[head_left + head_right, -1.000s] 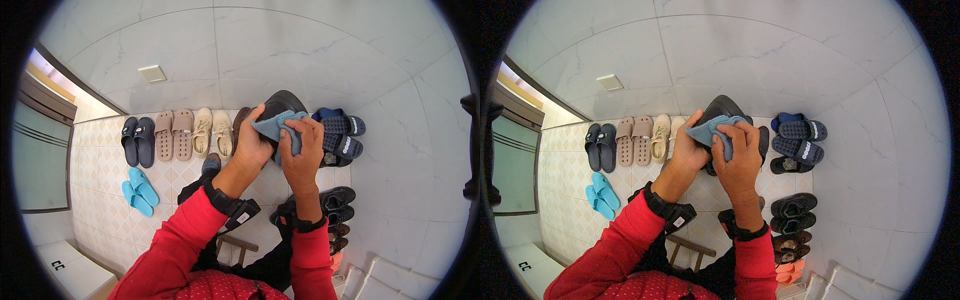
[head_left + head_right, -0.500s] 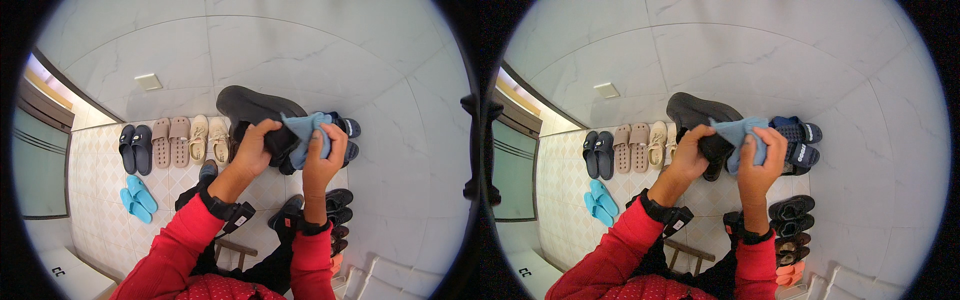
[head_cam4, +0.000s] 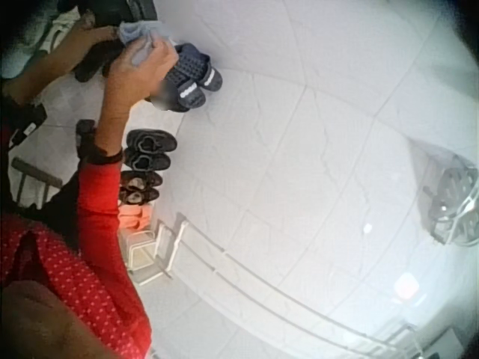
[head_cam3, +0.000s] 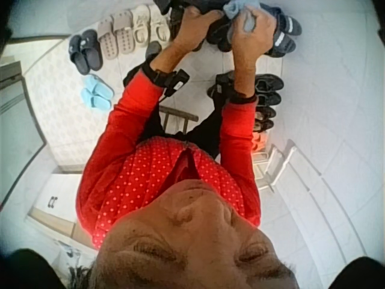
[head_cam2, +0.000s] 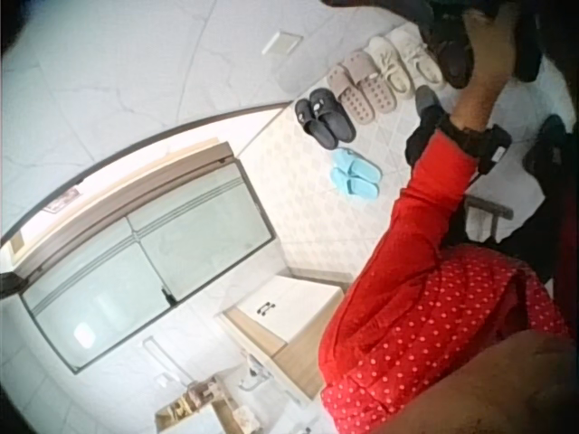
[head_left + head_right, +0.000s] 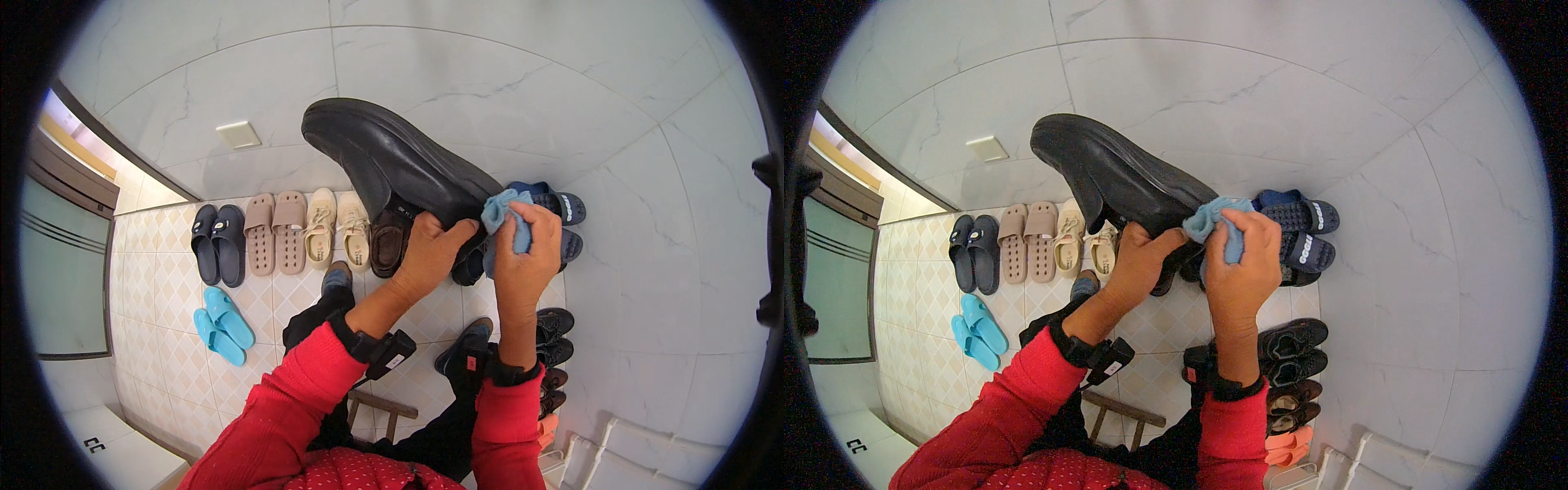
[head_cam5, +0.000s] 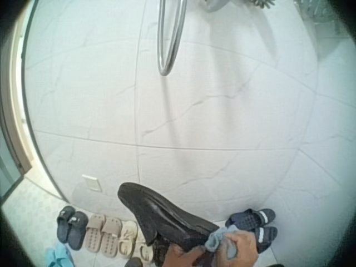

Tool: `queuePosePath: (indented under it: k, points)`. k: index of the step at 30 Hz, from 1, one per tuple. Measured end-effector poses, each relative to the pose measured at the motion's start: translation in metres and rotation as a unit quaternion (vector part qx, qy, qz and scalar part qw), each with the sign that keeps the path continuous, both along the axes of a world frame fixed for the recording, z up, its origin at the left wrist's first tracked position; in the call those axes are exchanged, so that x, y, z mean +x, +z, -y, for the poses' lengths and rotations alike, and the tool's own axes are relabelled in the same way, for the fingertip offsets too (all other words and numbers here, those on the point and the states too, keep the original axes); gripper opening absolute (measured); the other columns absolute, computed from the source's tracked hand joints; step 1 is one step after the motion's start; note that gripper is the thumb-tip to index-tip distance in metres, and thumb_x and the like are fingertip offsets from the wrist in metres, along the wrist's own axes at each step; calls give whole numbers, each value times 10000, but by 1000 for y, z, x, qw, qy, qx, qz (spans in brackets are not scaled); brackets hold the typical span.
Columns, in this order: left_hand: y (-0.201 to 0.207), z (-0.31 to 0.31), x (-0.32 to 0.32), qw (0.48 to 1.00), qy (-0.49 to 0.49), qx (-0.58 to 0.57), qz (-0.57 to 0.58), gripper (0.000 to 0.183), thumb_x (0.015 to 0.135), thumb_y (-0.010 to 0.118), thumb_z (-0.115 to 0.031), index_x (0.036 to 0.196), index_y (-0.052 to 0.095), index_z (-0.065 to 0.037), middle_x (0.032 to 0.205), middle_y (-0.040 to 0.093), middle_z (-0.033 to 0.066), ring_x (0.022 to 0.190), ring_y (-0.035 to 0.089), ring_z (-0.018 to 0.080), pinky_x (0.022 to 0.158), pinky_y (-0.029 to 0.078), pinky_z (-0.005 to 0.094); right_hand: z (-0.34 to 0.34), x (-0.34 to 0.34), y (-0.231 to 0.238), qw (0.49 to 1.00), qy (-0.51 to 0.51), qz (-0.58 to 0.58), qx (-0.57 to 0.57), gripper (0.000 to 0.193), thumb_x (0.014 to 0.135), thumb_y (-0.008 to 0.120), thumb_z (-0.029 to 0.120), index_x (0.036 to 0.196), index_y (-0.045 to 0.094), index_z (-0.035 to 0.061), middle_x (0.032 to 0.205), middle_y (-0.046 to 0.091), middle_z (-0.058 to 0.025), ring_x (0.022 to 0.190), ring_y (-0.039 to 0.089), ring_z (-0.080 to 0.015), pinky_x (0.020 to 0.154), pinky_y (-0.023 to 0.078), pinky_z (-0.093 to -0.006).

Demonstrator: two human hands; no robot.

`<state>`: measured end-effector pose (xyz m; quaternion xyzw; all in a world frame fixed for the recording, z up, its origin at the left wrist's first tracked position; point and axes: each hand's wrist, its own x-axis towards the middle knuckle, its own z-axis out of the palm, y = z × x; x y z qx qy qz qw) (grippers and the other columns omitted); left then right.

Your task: The person wipes a black shoe with a blue cloth, rotating it to clean multiple surfaces. They place the shoe down, then pick up another black shoe and continue wiping it with the same cloth.

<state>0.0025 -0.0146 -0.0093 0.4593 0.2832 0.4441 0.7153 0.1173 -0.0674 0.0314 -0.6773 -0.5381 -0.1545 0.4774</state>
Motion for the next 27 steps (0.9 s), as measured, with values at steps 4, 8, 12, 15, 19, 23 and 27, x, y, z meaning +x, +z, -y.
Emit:
queuePosePath:
  k: [4, 8, 12, 15, 19, 23, 27]
  points:
    - [-6, 2, 1, 998, -22, 43, -37, 168, 906, 604, -75, 1024, 685, 14, 934, 684, -7, 857, 597, 75, 771, 484, 254, 0, 3, 4, 998, 3, -20, 63, 191, 789, 708, 3, 972, 688, 52, 995, 615, -140, 904, 617, -270, 799, 500, -350]
    - [-9, 10, 8, 995, -14, 89, -44, 154, 898, 602, -94, 820, 618, 38, 651, 556, -17, 607, 493, 48, 515, 396, 256, -2, -4, 10, 996, 81, 5, 34, 209, 781, 739, 32, 984, 709, 70, 1007, 612, -119, 890, 625, -266, 783, 508, -342]
    - [-10, 15, 10, 978, -20, 178, -104, 144, 886, 567, -55, 993, 588, 39, 790, 619, 96, 673, 545, 130, 601, 463, 319, -2, -5, 17, 992, 114, 17, -41, 217, 777, 753, 62, 987, 721, 105, 1003, 607, -81, 871, 633, -245, 744, 514, -328]
    - [-10, 14, 9, 984, -3, 172, -47, 129, 880, 586, -68, 947, 598, 42, 755, 612, 86, 654, 532, 123, 599, 458, 307, 2, -3, 19, 992, 100, 27, -71, 211, 782, 748, 68, 984, 723, 126, 996, 604, -62, 855, 636, -233, 712, 514, -320]
    - [-12, 7, 5, 992, -7, 115, -58, 137, 882, 620, -102, 876, 619, 35, 734, 619, 33, 644, 518, 91, 598, 444, 269, 5, -2, 15, 993, 82, 29, -84, 208, 782, 751, 74, 979, 719, 133, 993, 602, -59, 827, 638, -230, 684, 513, -321]
    - [-10, 3, 5, 997, 64, 43, 19, 126, 882, 643, -111, 846, 662, 9, 767, 637, -14, 669, 550, 62, 607, 452, 243, 6, 1, 10, 993, 76, 50, -71, 208, 780, 755, 81, 978, 712, 128, 985, 600, -61, 813, 637, -228, 672, 513, -326]
    - [-4, -15, -4, 963, 36, -199, 180, 144, 878, 614, -72, 980, 685, 1, 970, 704, 58, 862, 670, 210, 808, 522, 332, 13, 8, 2, 991, 71, 54, -97, 200, 792, 740, 74, 982, 700, 119, 973, 599, -63, 810, 637, -236, 674, 517, -334]
